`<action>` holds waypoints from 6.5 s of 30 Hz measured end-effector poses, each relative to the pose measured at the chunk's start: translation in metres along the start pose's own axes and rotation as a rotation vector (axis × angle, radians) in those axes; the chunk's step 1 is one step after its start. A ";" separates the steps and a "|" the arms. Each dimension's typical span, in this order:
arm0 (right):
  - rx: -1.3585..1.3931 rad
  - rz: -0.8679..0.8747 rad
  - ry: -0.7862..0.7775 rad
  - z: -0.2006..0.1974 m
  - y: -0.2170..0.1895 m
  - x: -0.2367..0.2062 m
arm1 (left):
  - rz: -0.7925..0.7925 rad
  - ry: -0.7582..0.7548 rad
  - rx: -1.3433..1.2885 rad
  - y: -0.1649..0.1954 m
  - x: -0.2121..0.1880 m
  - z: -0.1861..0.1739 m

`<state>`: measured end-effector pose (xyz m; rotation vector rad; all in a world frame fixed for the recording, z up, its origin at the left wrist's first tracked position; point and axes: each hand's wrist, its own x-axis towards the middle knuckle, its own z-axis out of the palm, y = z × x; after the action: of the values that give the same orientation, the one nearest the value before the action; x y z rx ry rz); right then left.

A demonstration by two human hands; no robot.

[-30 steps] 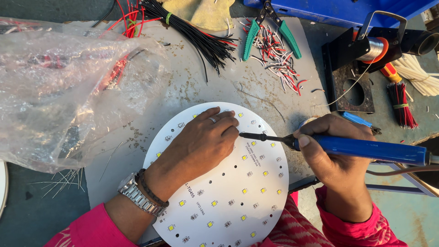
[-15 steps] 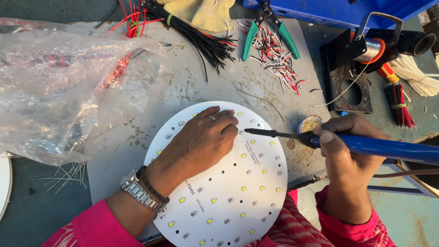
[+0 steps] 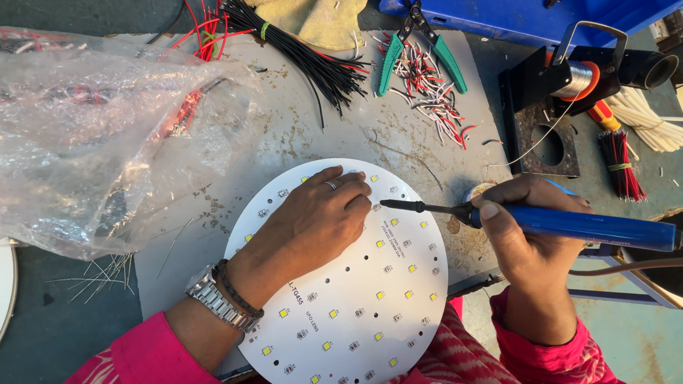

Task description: The person solders small LED components onto a circular LED board using a soldering iron and solder wire. They repeatedly place LEDs, apply solder, and trim excess leads with pliers. The work is performed at a cluttered workbench with multiple LED boards and tools visible.

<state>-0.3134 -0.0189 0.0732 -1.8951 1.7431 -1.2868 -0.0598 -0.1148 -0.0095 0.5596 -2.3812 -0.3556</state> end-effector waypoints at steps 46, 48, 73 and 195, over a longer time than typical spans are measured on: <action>-0.048 -0.047 -0.075 0.003 -0.008 0.005 | 0.014 -0.016 0.003 -0.001 0.001 -0.001; -0.056 -0.071 -0.086 0.005 -0.008 0.006 | 0.010 -0.014 -0.001 -0.001 0.002 0.000; 0.082 0.028 0.310 -0.034 0.027 -0.011 | 0.025 -0.040 0.034 -0.002 0.001 0.001; -0.346 -0.129 0.223 -0.090 0.142 -0.038 | -0.148 -0.003 -0.246 0.004 0.003 -0.011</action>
<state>-0.4703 0.0130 0.0085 -2.1492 2.1021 -1.3590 -0.0559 -0.1143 0.0021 0.6201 -2.2609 -0.7040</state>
